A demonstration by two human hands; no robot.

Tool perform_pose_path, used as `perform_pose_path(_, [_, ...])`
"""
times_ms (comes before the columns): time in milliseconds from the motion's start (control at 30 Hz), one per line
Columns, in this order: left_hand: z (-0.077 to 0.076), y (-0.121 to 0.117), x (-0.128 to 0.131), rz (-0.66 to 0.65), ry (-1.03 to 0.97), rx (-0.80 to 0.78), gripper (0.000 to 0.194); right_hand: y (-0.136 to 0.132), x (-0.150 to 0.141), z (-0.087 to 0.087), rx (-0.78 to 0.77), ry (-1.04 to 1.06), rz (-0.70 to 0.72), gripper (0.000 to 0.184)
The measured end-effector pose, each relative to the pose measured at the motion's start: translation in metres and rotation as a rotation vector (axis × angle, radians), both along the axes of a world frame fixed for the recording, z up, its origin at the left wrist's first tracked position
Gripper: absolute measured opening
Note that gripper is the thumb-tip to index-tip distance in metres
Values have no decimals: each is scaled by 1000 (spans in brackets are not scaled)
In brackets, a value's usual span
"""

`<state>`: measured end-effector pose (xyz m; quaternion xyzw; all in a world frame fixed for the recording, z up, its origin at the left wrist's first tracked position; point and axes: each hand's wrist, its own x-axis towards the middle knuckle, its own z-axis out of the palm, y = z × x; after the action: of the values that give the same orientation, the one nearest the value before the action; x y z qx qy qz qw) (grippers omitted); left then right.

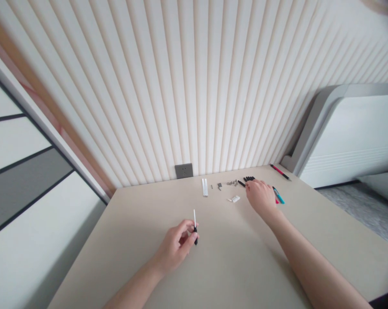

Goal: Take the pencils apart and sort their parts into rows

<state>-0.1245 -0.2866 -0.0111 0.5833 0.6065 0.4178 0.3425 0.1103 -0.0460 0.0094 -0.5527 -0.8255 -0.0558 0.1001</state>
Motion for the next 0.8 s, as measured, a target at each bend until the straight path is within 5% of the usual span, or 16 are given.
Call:
perform_pose_path(167, [0,0,0,-3,-5,-21,27,19,18,-1,-197,-45,-183,27])
perform_pose_path(800, [-1,4,0,10,-139,-14,26,17,17,-7,-233,-103,-173,28])
